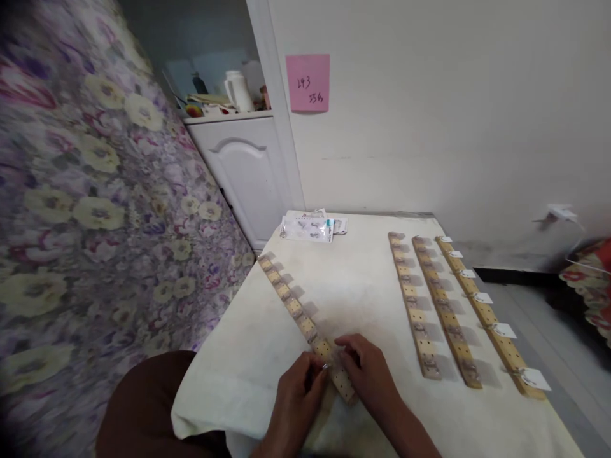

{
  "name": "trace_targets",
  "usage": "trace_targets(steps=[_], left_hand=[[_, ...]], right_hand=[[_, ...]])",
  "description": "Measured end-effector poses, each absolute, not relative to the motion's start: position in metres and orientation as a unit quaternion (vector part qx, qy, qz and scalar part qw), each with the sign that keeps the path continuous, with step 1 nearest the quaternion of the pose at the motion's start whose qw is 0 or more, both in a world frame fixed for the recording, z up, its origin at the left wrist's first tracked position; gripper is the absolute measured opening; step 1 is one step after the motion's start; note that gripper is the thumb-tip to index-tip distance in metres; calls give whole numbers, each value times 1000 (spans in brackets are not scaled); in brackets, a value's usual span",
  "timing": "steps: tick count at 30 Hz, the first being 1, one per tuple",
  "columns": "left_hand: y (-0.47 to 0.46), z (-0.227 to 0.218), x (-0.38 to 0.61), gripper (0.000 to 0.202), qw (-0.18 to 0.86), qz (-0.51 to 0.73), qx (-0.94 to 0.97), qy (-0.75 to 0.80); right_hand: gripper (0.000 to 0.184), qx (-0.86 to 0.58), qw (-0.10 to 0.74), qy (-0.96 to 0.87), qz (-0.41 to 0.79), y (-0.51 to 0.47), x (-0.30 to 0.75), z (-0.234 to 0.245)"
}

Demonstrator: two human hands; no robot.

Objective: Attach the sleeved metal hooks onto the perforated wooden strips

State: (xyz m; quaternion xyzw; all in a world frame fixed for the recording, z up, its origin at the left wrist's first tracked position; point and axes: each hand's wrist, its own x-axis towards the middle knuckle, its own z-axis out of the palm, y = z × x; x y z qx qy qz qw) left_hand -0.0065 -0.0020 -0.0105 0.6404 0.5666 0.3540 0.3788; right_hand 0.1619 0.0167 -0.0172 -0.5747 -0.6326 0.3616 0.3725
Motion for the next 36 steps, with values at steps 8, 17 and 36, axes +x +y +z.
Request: trace_targets(steps=[8, 17, 36], left_hand=[[0, -15, -9, 9, 374, 312, 657, 576], [-2, -14, -12, 3, 364, 303, 673, 569], [-14, -29, -30, 39, 259, 335, 790, 443]], right_hand=[[27, -578, 370, -641, 344, 20, 163, -21], [27, -578, 366, -649, 333, 20, 164, -20], [27, -584, 359, -646, 334, 20, 163, -22]])
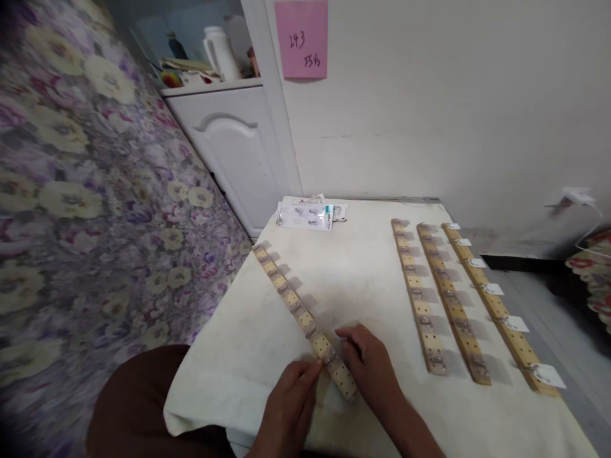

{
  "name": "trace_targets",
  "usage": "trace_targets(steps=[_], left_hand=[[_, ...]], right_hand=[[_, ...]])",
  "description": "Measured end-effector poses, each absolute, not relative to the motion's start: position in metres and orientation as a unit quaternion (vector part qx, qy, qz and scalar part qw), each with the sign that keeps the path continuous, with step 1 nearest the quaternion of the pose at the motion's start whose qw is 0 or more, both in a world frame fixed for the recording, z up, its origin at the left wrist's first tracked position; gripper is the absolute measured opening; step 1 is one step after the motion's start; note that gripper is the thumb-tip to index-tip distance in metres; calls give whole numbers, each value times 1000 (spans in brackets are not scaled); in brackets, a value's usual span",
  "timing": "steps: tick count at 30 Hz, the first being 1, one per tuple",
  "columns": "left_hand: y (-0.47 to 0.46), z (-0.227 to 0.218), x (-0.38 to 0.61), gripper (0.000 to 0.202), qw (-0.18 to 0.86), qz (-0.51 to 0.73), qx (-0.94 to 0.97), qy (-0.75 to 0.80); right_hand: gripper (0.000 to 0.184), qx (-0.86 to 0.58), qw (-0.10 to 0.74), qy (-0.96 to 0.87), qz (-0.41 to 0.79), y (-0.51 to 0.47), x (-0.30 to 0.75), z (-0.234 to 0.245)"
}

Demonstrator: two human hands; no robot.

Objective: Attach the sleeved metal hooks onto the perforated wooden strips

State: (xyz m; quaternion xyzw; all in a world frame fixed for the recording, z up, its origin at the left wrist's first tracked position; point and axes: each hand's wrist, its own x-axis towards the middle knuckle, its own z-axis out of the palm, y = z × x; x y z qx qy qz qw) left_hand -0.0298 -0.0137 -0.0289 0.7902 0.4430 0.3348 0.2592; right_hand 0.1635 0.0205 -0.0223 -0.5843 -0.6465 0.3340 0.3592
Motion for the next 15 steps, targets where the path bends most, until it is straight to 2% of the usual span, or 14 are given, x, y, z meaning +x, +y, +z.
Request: trace_targets(steps=[15], left_hand=[[-14, -34, -30, 40, 217, 342, 805, 433]], right_hand=[[27, -578, 366, -648, 334, 21, 164, -23]])
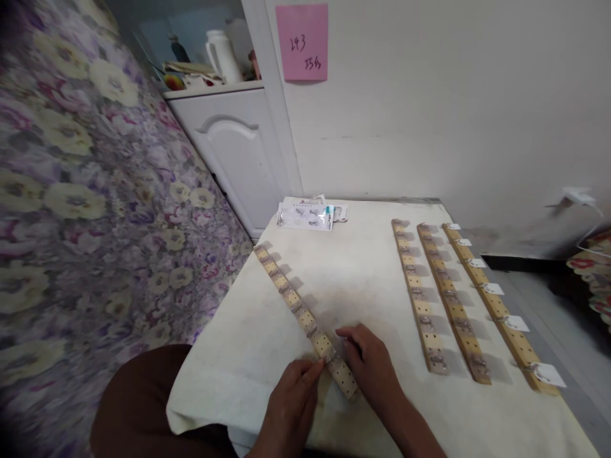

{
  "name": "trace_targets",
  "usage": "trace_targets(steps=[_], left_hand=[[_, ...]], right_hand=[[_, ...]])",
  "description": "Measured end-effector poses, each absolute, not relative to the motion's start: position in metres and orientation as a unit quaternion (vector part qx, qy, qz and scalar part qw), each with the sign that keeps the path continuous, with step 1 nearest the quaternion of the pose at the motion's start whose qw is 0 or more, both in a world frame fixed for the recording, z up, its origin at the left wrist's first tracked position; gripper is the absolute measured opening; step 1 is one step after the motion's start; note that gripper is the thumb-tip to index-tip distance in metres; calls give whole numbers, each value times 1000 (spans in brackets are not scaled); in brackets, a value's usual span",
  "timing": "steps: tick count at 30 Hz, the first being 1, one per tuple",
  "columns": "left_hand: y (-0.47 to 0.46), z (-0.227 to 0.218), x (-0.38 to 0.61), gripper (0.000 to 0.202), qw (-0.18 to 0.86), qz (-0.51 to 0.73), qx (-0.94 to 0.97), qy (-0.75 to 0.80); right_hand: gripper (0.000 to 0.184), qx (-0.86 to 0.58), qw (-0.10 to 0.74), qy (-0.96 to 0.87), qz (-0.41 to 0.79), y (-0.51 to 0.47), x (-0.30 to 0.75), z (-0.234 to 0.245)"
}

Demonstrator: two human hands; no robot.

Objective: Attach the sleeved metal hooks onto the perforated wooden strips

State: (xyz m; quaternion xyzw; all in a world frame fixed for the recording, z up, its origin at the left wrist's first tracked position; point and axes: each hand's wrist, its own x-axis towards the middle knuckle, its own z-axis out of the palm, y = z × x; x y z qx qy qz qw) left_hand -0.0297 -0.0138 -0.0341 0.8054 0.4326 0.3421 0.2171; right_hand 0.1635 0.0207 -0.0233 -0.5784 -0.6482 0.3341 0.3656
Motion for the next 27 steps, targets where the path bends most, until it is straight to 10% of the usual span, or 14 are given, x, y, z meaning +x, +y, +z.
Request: trace_targets(steps=[27], left_hand=[[-15, -23, -26, 31, 197, 319, 808, 455]], right_hand=[[26, -584, 357, -649, 332, 20, 164, -24]])
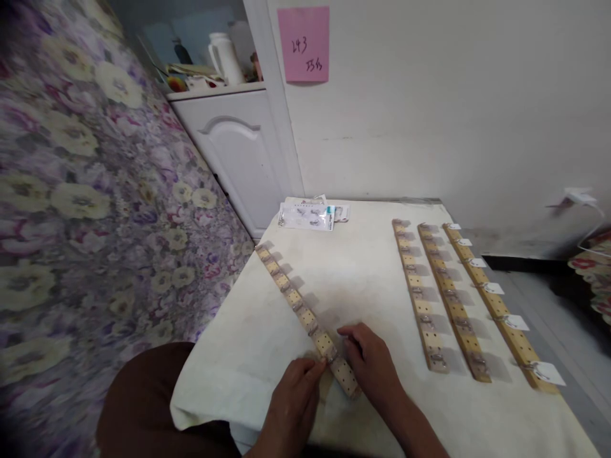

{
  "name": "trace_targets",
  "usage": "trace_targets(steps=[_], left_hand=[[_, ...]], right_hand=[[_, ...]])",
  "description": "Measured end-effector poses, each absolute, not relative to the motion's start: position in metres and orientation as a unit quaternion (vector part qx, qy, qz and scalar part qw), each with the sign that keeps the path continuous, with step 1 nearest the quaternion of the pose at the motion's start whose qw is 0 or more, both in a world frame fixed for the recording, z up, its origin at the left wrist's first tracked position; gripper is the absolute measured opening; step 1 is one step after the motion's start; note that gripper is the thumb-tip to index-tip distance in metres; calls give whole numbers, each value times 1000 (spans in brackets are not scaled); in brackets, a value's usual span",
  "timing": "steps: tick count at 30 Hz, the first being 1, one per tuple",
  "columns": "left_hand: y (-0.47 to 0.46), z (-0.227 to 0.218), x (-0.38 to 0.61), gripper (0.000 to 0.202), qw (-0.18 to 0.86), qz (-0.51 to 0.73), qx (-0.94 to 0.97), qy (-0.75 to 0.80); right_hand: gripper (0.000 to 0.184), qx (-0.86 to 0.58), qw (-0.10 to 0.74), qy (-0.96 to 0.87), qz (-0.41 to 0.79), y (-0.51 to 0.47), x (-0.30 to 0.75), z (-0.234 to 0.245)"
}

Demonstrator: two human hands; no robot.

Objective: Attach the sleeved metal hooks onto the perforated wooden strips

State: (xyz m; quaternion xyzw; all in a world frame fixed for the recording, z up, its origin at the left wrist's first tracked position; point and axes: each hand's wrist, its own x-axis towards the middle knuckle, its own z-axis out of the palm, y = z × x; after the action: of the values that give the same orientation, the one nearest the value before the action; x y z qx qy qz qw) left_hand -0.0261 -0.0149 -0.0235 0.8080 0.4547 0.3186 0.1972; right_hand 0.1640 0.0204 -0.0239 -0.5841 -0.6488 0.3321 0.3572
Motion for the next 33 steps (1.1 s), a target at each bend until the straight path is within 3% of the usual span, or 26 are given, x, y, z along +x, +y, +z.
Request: trace_targets(steps=[20, 28, 33], left_hand=[[-18, -22, -25, 32, 223, 322, 792, 468], [-15, -27, -27, 33, 192, 309, 811, 458], [-14, -22, -25, 26, 232, 309, 791, 473]], right_hand=[[27, -609, 323, -659, 300, 15, 156, -22], [26, -633, 318, -601, 369, 23, 155, -19], [29, -623, 325, -580, 412, 31, 157, -20]])
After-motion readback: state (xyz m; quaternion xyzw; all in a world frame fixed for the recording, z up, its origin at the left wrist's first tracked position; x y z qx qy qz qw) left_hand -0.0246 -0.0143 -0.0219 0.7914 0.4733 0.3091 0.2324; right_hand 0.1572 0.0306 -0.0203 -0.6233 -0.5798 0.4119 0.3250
